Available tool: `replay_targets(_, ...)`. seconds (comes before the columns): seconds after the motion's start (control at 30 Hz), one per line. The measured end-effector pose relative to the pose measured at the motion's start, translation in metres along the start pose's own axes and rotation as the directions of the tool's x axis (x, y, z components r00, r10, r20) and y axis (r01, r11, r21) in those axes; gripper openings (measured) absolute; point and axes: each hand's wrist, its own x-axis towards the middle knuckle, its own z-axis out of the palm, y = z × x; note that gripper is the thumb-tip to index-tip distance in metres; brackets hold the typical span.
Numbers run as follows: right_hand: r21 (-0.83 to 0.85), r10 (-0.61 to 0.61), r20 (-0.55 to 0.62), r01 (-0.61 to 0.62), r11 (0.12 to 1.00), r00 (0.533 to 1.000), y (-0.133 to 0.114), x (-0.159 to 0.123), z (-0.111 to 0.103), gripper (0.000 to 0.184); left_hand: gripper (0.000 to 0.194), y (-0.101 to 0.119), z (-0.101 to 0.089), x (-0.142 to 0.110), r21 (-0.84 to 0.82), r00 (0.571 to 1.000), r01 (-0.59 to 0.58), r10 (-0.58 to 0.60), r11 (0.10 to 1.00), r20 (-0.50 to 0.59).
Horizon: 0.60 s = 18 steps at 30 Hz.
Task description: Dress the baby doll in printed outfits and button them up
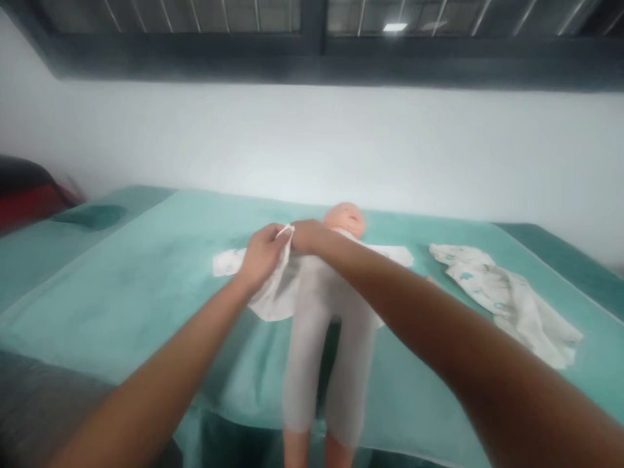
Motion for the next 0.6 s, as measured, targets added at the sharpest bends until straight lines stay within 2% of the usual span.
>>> replay_targets(0.1, 0.017, -0.007, -0.063, 0.008, 1.000, 0.998, -0.004, -0.007, 0.006, 0.023, 0.021, 0.001, 0.008, -0.008, -0.093, 0.994, 0.100, -0.104, 0.991, -0.041)
replay_targets(0.17, 0.105, 0.005, -0.248, 0.021, 0.994, 0.969, 0.010, -0.033, 0.011, 0.032, 0.021, -0.006, 0.004, -0.011, -0.154, 0.979, 0.173, -0.187, 0.973, -0.080)
replay_targets(0.2, 0.188, 0.062, -0.381, 0.012, 0.982, 0.922, 0.021, -0.051, 0.016, 0.035, 0.022, -0.009, 0.001, -0.011, -0.198, 0.966, 0.221, -0.242, 0.955, -0.090)
replay_targets(0.23, 0.301, 0.175, -0.508, -0.016, 0.953, 0.843, 0.033, -0.071, 0.023, 0.037, 0.024, -0.012, -0.003, -0.011, -0.250, 0.950, 0.271, -0.301, 0.930, -0.088)
replay_targets(0.27, 0.408, 0.338, -0.572, -0.098, 0.908, 0.747, 0.045, -0.091, 0.031, 0.037, 0.026, -0.014, -0.006, -0.010, -0.302, 0.932, 0.318, -0.355, 0.899, -0.076)
replay_targets(0.3, 0.496, 0.482, -0.546, -0.199, 0.845, 0.686, 0.056, -0.109, 0.042, 0.038, 0.026, -0.014, -0.008, -0.009, -0.346, 0.916, 0.356, -0.397, 0.868, -0.054)
replay_targets(0.33, 0.557, 0.599, -0.462, -0.311, 0.770, 0.654, 0.067, -0.124, 0.054, 0.039, 0.026, -0.012, -0.009, -0.008, -0.381, 0.906, 0.381, -0.423, 0.842, -0.031)
replay_targets(0.4, 0.595, 0.682, -0.348, -0.411, 0.691, 0.643, 0.080, -0.144, 0.078, 0.039, 0.023, -0.006, -0.007, -0.005, -0.423, 0.905, 0.384, -0.425, 0.821, -0.002)
replay_targets(0.5, 0.659, 0.697, -0.358, -0.361, 0.660, 0.621, 0.079, -0.149, 0.104, 0.042, 0.022, 0.005, 0.003, 0.000, -0.425, 0.928, 0.347, -0.373, 0.836, 0.024)
replay_targets(0.6, 0.773, 0.687, -0.387, -0.191, 0.605, 0.615, 0.068, -0.142, 0.113, 0.051, 0.023, 0.012, 0.013, 0.006, -0.359, 0.942, 0.321, -0.333, 0.876, 0.028)
